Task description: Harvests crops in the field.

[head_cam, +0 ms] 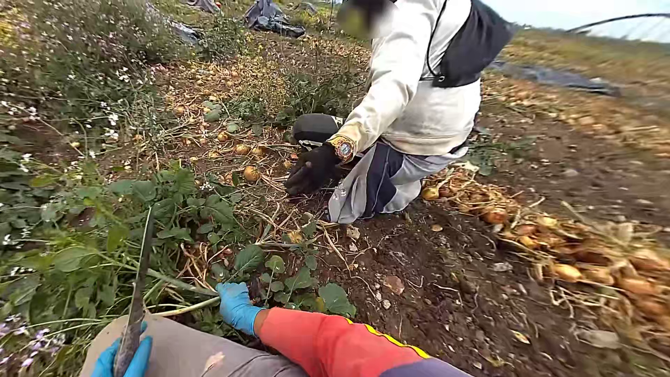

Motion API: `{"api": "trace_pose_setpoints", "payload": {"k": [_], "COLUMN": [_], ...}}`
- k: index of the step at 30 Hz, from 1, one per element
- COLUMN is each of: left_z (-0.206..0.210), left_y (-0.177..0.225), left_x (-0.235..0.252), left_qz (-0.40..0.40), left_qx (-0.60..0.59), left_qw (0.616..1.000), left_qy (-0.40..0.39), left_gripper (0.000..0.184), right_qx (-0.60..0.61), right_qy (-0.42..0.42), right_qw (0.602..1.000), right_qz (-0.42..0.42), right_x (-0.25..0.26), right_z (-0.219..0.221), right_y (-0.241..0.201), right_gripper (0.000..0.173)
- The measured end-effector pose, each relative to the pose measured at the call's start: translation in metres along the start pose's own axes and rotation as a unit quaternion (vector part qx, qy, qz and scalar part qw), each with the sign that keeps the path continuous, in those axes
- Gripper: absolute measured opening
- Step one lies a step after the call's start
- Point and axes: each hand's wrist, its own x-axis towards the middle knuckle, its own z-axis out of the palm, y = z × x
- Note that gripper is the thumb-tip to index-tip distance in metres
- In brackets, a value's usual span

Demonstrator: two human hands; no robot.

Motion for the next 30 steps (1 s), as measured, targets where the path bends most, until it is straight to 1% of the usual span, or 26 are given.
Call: {"api": "trace_pose_setpoints", "payload": {"k": [1,3,5,6,8,10,12,14,15,16,18,20,22,25,27,28,29,30], "left_z": [0.010,0.035,0.065,0.079,0.104,0.125,0.143,0.156,0.159,0.161,0.161,0.158,0.154,0.144,0.134,0.129,0.122,0.112], "left_y": [0.022,0.055,0.078,0.089,0.111,0.129,0.145,0.158,0.164,0.170,0.180,0.183,0.180,0.167,0.149,0.136,0.121,0.105], "left_x": [0.009,0.027,0.043,0.049,0.061,0.071,0.081,0.091,0.095,0.099,0.106,0.110,0.112,0.111,0.102,0.096,0.092,0.093], "left_qz": [-0.001,0.020,0.047,0.055,0.041,0.026,0.029,0.060,0.080,0.097,0.114,0.126,0.138,0.137,0.128,0.130,0.143,0.164], "left_qx": [0.022,0.038,0.018,-0.003,-0.038,-0.042,-0.038,-0.045,-0.054,-0.063,-0.067,-0.074,-0.083,-0.127,-0.166,-0.160,-0.122,-0.047], "left_qw": [0.999,0.996,0.993,0.990,0.982,0.975,0.971,0.968,0.968,0.967,0.967,0.965,0.961,0.953,0.944,0.946,0.951,0.956], "left_qy": [-0.030,-0.074,-0.110,-0.131,-0.181,-0.216,-0.234,-0.238,-0.232,-0.226,-0.219,-0.218,-0.225,-0.241,-0.253,-0.252,-0.246,-0.239], "left_gripper": [0.055,0.058,0.060,0.060,0.057,0.053,0.052,0.053,0.052,0.051,0.049,0.048,0.048,0.050,0.048,0.047,0.046,0.043], "right_qx": [0.001,-0.003,-0.007,-0.009,-0.019,-0.003,0.024,0.036,0.039,0.037,0.023,0.008,-0.003,-0.013,-0.014,-0.007,0.003,0.014], "right_qy": [0.012,0.017,0.005,0.002,-0.013,-0.014,-0.018,-0.082,-0.097,-0.087,-0.017,0.001,0.004,0.005,-0.013,-0.024,-0.033,-0.041], "right_qw": [1.000,1.000,1.000,1.000,1.000,0.999,0.999,0.996,0.994,0.995,0.999,0.999,0.999,0.999,0.999,0.999,0.999,0.999], "right_qz": [0.010,0.017,0.005,-0.003,-0.021,-0.029,-0.031,-0.029,-0.032,-0.035,-0.039,-0.032,-0.034,-0.037,-0.027,-0.020,-0.019,-0.022], "right_x": [0.003,0.005,0.004,0.003,-0.001,-0.010,-0.020,-0.034,-0.035,-0.028,-0.008,0.003,0.008,0.011,0.005,-0.001,-0.006,-0.009], "right_z": [0.002,0.003,0.001,0.000,-0.006,-0.012,-0.026,-0.063,-0.070,-0.062,-0.024,-0.004,0.000,0.001,0.001,0.000,-0.008,-0.022], "right_y": [-0.002,-0.006,-0.008,-0.009,-0.012,-0.015,-0.018,-0.026,-0.028,-0.026,-0.018,-0.017,-0.017,-0.018,-0.017,-0.016,-0.017,-0.022], "right_gripper": [0.053,0.054,0.055,0.053,0.046,0.046,0.046,0.048,0.049,0.050,0.048,0.048,0.046,0.044,0.044,0.044,0.045,0.046]}}
